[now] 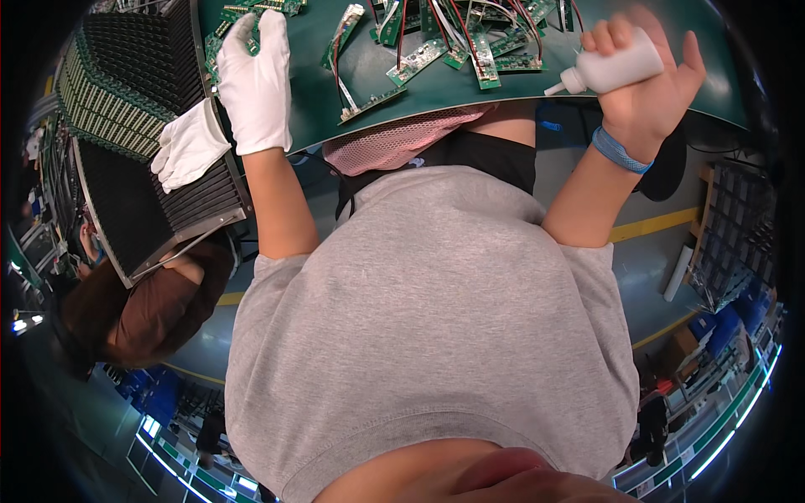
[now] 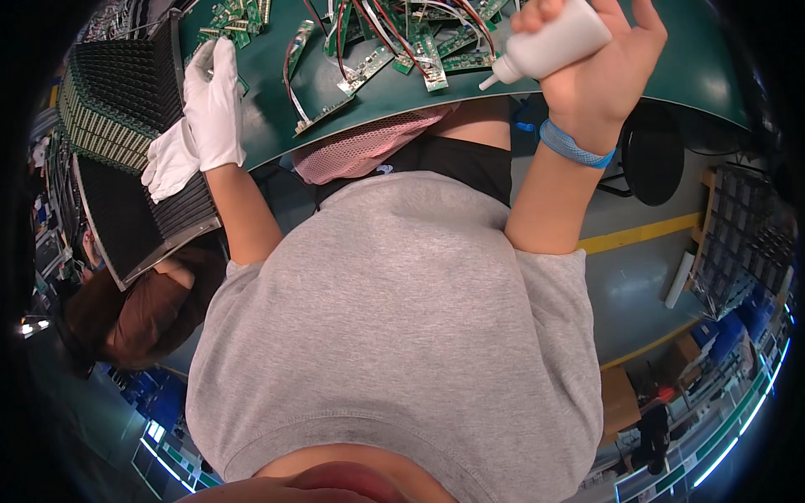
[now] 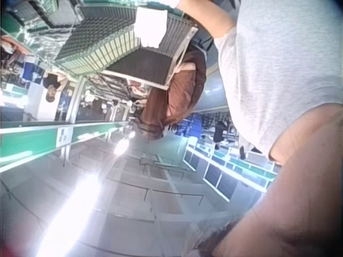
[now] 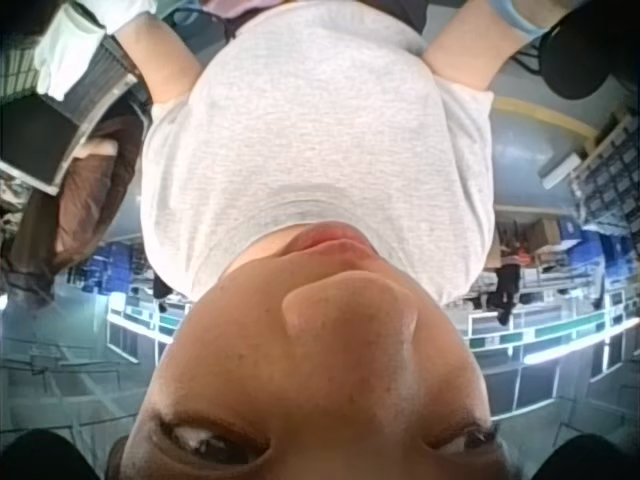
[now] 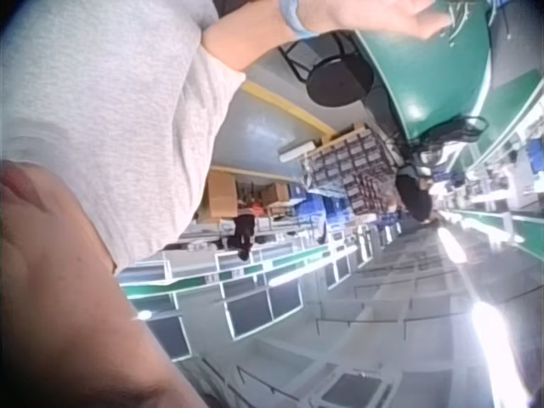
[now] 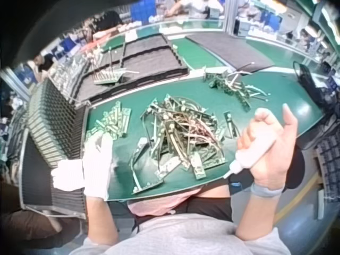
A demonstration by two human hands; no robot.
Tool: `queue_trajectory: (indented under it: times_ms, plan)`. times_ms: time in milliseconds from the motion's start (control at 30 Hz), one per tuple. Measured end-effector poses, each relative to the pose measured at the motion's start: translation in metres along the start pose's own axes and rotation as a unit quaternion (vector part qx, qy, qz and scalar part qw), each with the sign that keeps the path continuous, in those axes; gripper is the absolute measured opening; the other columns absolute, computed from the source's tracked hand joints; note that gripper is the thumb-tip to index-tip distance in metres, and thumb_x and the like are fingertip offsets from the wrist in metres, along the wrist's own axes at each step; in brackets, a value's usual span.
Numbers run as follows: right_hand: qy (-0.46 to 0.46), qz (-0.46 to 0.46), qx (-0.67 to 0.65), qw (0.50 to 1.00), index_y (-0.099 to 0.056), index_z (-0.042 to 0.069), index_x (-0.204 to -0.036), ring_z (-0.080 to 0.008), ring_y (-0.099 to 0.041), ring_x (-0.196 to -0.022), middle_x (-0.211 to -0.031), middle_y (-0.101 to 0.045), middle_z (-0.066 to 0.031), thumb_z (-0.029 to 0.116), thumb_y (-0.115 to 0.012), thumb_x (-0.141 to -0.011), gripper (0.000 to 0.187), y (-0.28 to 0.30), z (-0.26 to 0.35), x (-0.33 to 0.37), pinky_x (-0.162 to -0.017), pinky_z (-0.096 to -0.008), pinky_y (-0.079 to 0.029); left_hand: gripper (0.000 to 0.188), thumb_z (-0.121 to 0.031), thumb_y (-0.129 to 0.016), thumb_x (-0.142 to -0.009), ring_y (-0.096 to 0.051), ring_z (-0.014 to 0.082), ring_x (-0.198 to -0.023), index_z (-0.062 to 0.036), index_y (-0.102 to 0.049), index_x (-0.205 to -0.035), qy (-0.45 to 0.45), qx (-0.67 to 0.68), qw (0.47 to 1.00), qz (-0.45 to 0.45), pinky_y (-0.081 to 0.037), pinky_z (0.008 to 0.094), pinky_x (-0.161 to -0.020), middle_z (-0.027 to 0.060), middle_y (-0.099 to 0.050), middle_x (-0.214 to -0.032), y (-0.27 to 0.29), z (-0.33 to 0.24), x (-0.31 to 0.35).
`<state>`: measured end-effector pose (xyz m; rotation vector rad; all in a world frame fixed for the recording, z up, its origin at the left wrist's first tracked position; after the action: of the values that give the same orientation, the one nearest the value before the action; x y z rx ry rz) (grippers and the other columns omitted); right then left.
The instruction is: Apply a liquid substance from a squeeze bottle to specific points on small green circuit boards with attached wires.
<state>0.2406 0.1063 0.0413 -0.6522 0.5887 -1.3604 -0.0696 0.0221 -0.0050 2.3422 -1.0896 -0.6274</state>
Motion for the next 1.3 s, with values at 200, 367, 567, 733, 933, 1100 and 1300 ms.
queue_trajectory:
  times_ms: [200, 367, 567, 733, 933, 1100, 1300]
  plan:
    - [0.039, -0.004, 0.047, 0.998, -0.053, 0.003, -0.089, -0.0223, -0.054, -0.054, -0.063, -0.054, -0.0089, 0.057, -0.032, -0.089, 0.057, -0.012, -0.002, 0.007, -0.051, -0.0312, -0.046, 0.026, -0.012, -0.066, -0.082, -0.051, 0.0042, -0.062, -0.0001, -0.058, -0.103, -0.084, 0.322, 0.94, -0.068, -0.042, 0.0172, -0.054, 0.004, -0.06, -0.082, 0.003, -0.027, 0.009]
    - [0.076, 0.022, 0.176, 0.981, -0.051, 0.001, -0.089, -0.0203, -0.053, -0.052, -0.064, -0.053, -0.01, 0.072, -0.022, -0.083, 0.078, -0.042, -0.016, 0.028, -0.05, -0.0295, -0.046, 0.06, -0.047, -0.068, -0.074, -0.06, 0.0218, -0.082, -0.0031, -0.056, -0.113, -0.176, 0.139, 0.941, 0.255, -0.048, 0.0307, -0.073, 0.015, -0.06, -0.091, -0.032, -0.109, 0.065]
    - [-0.1, 0.127, 0.279, 0.947, -0.045, -0.003, -0.112, -0.0122, -0.046, -0.077, -0.092, -0.049, -0.008, 0.064, -0.051, -0.075, 0.076, -0.068, -0.024, 0.054, -0.072, -0.0229, -0.037, 0.048, -0.04, -0.079, -0.06, -0.064, 0.0258, -0.08, -0.0096, -0.063, -0.093, -0.223, 0.081, 0.919, 0.315, -0.051, 0.0342, -0.069, 0.0089, -0.063, -0.086, -0.047, -0.113, 0.07]
    - [0.112, 0.196, 0.449, 0.865, -0.049, 0.002, -0.09, -0.0132, -0.045, -0.073, -0.083, -0.049, -0.0084, 0.051, -0.069, -0.069, 0.057, -0.06, -0.02, 0.051, -0.071, -0.0252, -0.037, 0.034, -0.031, -0.078, -0.06, -0.061, 0.0254, -0.074, -0.0118, -0.064, -0.085, -0.273, 0.075, 0.912, 0.297, -0.049, 0.0354, -0.062, 0.0081, -0.061, -0.08, -0.036, -0.106, 0.071]
    - [0.25, 0.361, 0.576, 0.689, -0.037, 0.007, -0.059, -0.0171, -0.034, -0.06, -0.063, -0.034, -0.0027, 0.039, -0.087, -0.041, 0.062, -0.055, -0.018, 0.044, -0.052, -0.0276, -0.025, 0.034, -0.026, -0.078, -0.06, -0.06, 0.0247, -0.069, -0.01, -0.061, -0.086, -0.298, 0.099, 0.884, 0.348, -0.048, 0.0338, -0.058, 0.0065, -0.059, -0.074, -0.034, -0.094, 0.065]
    - [0.23, 0.412, 0.544, 0.694, -0.041, 0.005, -0.059, -0.0195, -0.033, -0.055, -0.059, -0.033, -0.0047, 0.028, -0.086, -0.046, 0.052, -0.062, -0.034, 0.05, -0.049, -0.0287, -0.025, 0.037, -0.026, -0.078, -0.052, -0.061, 0.0278, -0.071, -0.0111, -0.059, -0.081, -0.288, 0.163, 0.85, 0.411, -0.05, 0.0346, -0.062, 0.008, -0.06, -0.076, -0.04, -0.079, 0.066]
    - [0.164, 0.43, 0.536, 0.707, -0.047, 0.002, -0.063, -0.0216, -0.038, -0.053, -0.06, -0.038, -0.0079, 0.021, -0.083, -0.052, 0.043, -0.056, -0.042, 0.055, -0.048, -0.0301, -0.032, 0.04, -0.029, -0.077, -0.053, -0.061, 0.0282, -0.069, -0.01, -0.059, -0.083, -0.296, 0.198, 0.825, 0.439, -0.05, 0.0347, -0.06, 0.0078, -0.061, -0.075, -0.041, -0.075, 0.066]
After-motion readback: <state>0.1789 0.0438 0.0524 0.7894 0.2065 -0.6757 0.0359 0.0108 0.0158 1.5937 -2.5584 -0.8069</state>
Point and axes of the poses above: each hand's wrist, its own x-axis away from the middle knuckle, its own y-axis out of the back of the hand, z = x × y, the point moved 2 cm from there along -x, towards the middle knuckle
